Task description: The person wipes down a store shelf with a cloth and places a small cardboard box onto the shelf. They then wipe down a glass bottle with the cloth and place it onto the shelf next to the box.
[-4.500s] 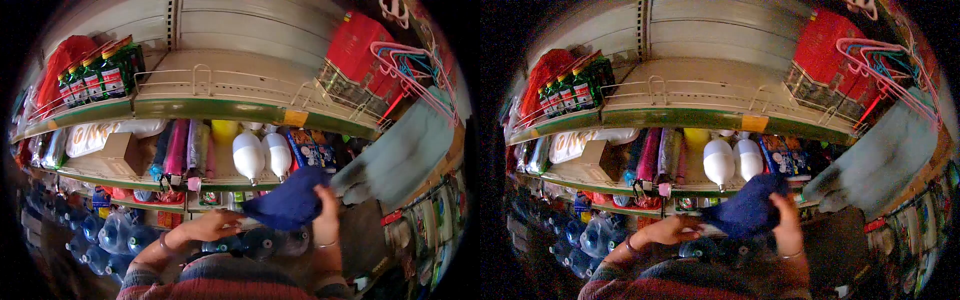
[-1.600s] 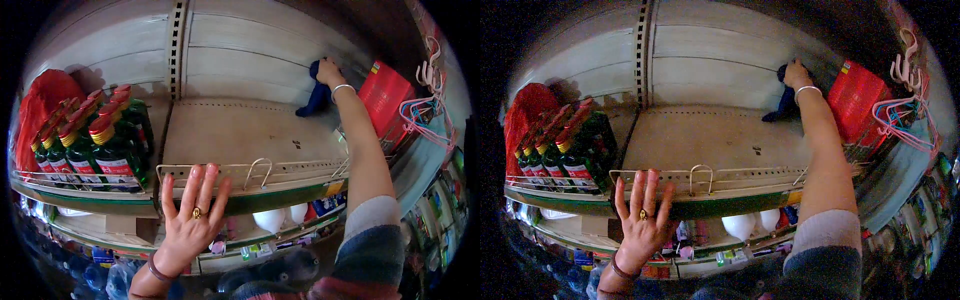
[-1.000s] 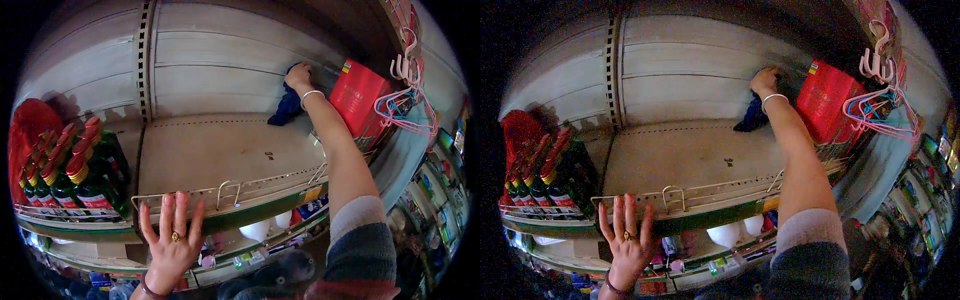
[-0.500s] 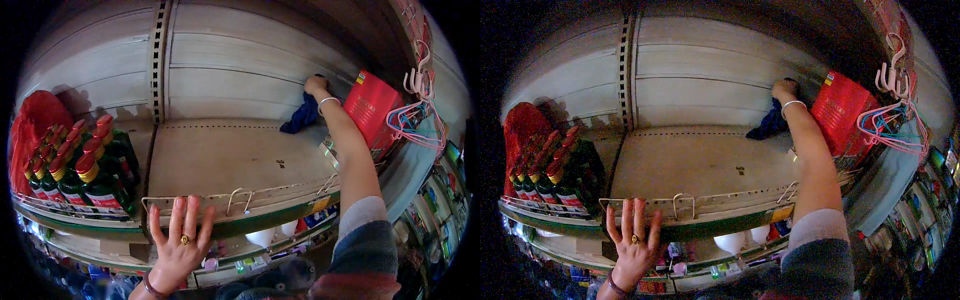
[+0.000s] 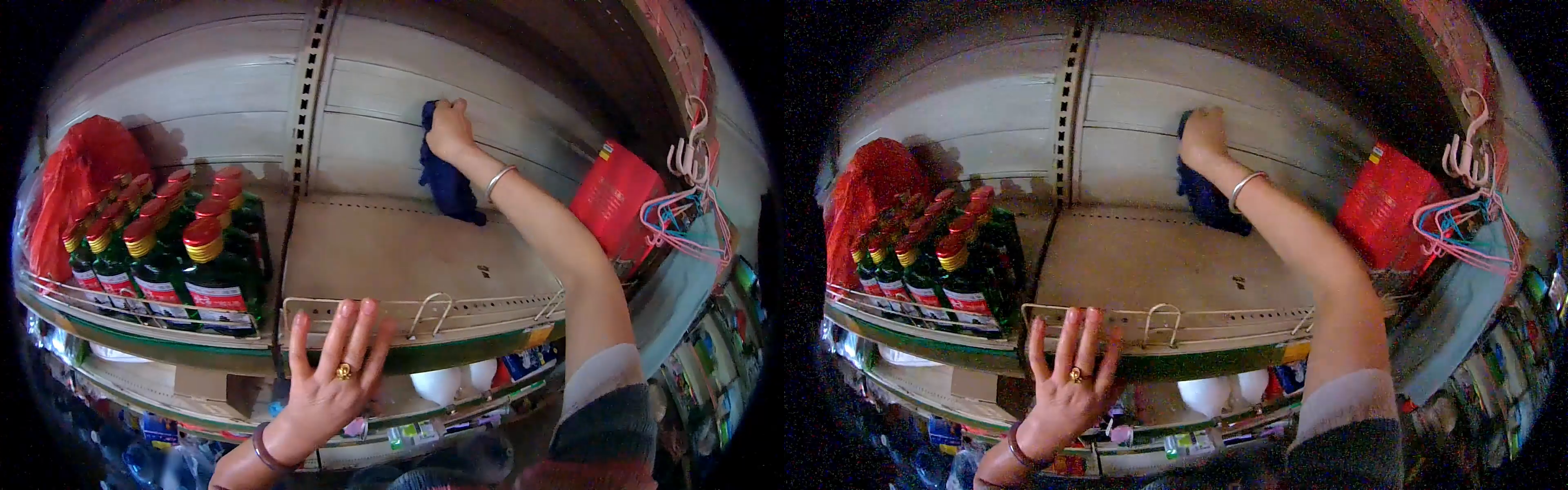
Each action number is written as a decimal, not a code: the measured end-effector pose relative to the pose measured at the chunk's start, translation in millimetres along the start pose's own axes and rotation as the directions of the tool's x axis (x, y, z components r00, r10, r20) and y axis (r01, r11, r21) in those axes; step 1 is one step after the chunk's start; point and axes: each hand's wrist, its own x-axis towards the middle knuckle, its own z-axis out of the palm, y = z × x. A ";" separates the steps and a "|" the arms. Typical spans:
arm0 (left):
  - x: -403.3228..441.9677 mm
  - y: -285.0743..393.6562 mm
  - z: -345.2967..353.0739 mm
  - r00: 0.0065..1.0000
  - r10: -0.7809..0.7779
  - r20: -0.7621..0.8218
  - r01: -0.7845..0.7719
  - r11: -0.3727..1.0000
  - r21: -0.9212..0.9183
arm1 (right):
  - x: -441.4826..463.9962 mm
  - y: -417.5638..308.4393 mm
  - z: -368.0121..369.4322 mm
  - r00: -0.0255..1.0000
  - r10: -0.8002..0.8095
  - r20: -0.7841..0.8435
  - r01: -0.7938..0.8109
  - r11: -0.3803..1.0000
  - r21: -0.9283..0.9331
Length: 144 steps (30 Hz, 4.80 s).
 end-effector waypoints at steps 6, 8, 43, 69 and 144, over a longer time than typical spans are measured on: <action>-1.2 -2.2 -2.7 1.000 0.012 0.000 -0.012 1.000 -0.006 | 3.6 -62.7 25.9 0.965 -0.223 -0.141 0.246 0.954 0.171; -0.8 -2.1 -2.2 1.000 0.007 -0.004 -0.007 1.000 -0.025 | 12.4 -79.3 39.1 0.912 -0.342 -0.225 0.392 0.889 0.238; 4.5 69.8 -61.2 0.993 -0.091 -0.080 -0.005 0.632 -0.775 | -309.2 59.6 -213.9 0.980 -0.190 0.055 -0.144 -0.500 0.854; 36.5 400.9 -71.2 0.535 0.718 0.446 0.840 -0.507 -0.191 | -698.6 197.9 -309.2 0.742 0.664 -0.093 -0.568 0.696 0.441; -194.8 404.5 59.0 0.126 0.949 0.289 0.787 0.082 -0.612 | -593.5 101.5 -277.9 0.737 0.591 0.328 -0.489 0.130 0.863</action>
